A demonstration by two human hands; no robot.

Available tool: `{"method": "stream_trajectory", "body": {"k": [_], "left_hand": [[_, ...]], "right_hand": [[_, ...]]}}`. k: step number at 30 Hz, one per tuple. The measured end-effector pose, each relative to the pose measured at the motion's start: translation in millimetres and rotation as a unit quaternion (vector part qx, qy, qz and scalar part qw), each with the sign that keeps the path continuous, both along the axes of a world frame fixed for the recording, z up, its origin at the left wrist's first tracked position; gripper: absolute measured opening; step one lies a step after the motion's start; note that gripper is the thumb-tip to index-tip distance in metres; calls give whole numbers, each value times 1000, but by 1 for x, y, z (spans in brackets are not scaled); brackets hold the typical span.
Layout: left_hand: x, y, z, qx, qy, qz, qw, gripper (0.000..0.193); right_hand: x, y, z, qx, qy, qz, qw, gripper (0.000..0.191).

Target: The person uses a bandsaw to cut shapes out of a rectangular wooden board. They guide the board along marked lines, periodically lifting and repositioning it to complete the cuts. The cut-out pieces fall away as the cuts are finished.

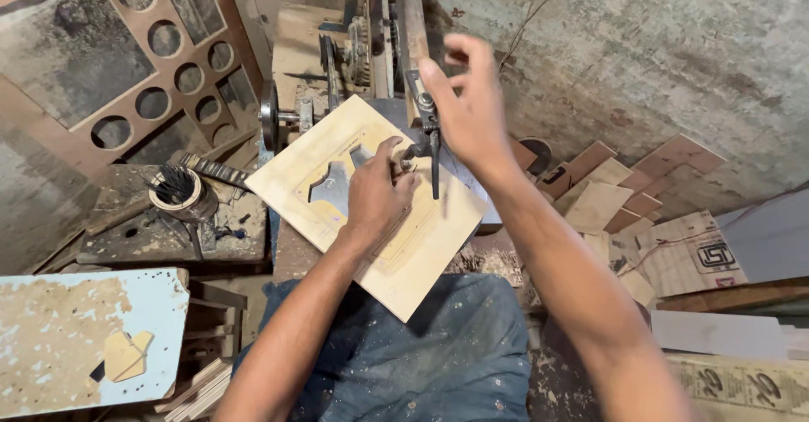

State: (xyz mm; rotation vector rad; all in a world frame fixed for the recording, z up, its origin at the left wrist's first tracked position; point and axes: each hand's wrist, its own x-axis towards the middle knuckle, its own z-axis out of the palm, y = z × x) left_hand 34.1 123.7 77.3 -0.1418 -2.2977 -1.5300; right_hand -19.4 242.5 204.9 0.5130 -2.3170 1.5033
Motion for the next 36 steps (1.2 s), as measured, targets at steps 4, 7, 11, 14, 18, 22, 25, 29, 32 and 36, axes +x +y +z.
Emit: {"method": "stream_trajectory", "body": {"k": [4,7,11,14,18,22,25,29,32,36], "left_hand": [[1,-6,8,-2,-2,-18,1000,48],[2,-8,8,-10,16,-27,999,43],[-1,-8,7,-28,16,-30,999,37],[-2,-10,7,-16,9,-35,999,37],[-3,-11,6,-39,-24,-44,998,30],[-6,-10,2,-34,26,-36,998,27],[-11,-8,2,-47,48,-24,997,29],[-10,-4,0,-72,23,-19,997,23],[-15,-3,-6,-72,67,-8,995,26],[-16,-5,-22,-63,41,2,997,22]], "right_hand": [[-36,-30,-13,76,-233,-88,965,75],[-37,-22,-22,100,-145,-49,983,68],[-28,-21,-16,132,-183,-56,973,65],[-22,-29,-5,149,-186,-61,969,65],[-22,-29,-7,165,-214,-82,959,66],[-34,-21,-27,273,-59,-114,954,63],[-42,-19,-34,270,-86,-120,952,64],[-39,-22,-20,300,-90,-116,943,77],[-36,-24,-16,302,-33,-145,942,84],[-31,-32,-31,299,3,-161,940,81]]}}
